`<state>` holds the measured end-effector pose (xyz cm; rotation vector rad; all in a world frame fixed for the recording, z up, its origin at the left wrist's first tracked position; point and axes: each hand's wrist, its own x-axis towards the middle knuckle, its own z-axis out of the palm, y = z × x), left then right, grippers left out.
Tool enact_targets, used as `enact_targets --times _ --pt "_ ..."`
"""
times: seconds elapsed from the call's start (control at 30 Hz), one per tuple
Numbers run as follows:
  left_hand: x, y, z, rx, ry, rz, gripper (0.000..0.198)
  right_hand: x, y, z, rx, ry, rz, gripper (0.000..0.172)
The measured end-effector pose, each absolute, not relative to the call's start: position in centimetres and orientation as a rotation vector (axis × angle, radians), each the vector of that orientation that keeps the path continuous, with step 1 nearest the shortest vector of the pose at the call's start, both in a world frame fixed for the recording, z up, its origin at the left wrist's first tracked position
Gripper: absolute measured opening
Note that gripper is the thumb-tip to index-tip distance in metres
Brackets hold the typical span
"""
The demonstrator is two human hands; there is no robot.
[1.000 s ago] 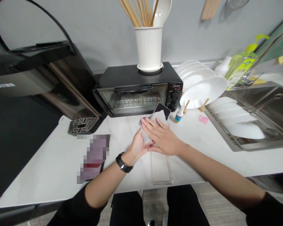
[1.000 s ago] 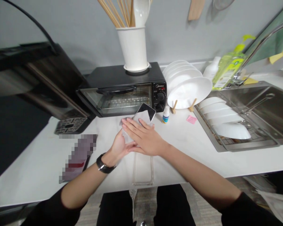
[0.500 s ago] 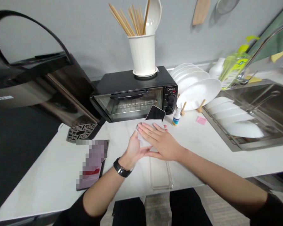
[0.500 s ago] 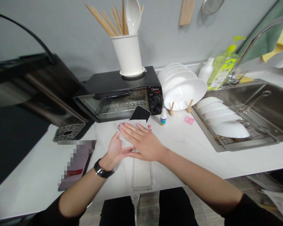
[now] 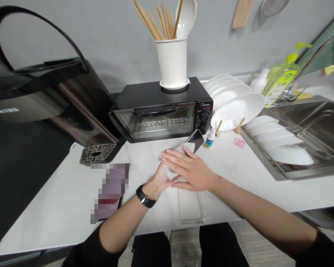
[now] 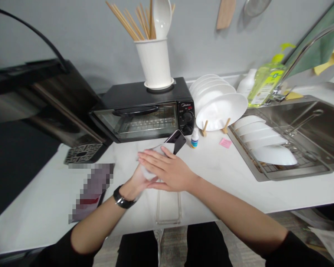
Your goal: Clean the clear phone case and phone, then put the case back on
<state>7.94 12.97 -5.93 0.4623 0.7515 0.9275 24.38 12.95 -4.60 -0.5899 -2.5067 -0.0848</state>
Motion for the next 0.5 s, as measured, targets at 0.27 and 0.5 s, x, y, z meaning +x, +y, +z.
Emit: enact_targets --times 0.27,0.5 --pt "7.5 13.4 -4.2 0.547 0.697 0.994 0.009 25.7 14.1 -4.5 -0.697 -2.169 -0.068 0.058" --pt "7.6 14.0 -3.0 0.385 0.669 0.994 0.007 25.8 14.0 -5.0 -0.517 -2.174 -0.031 0.041"
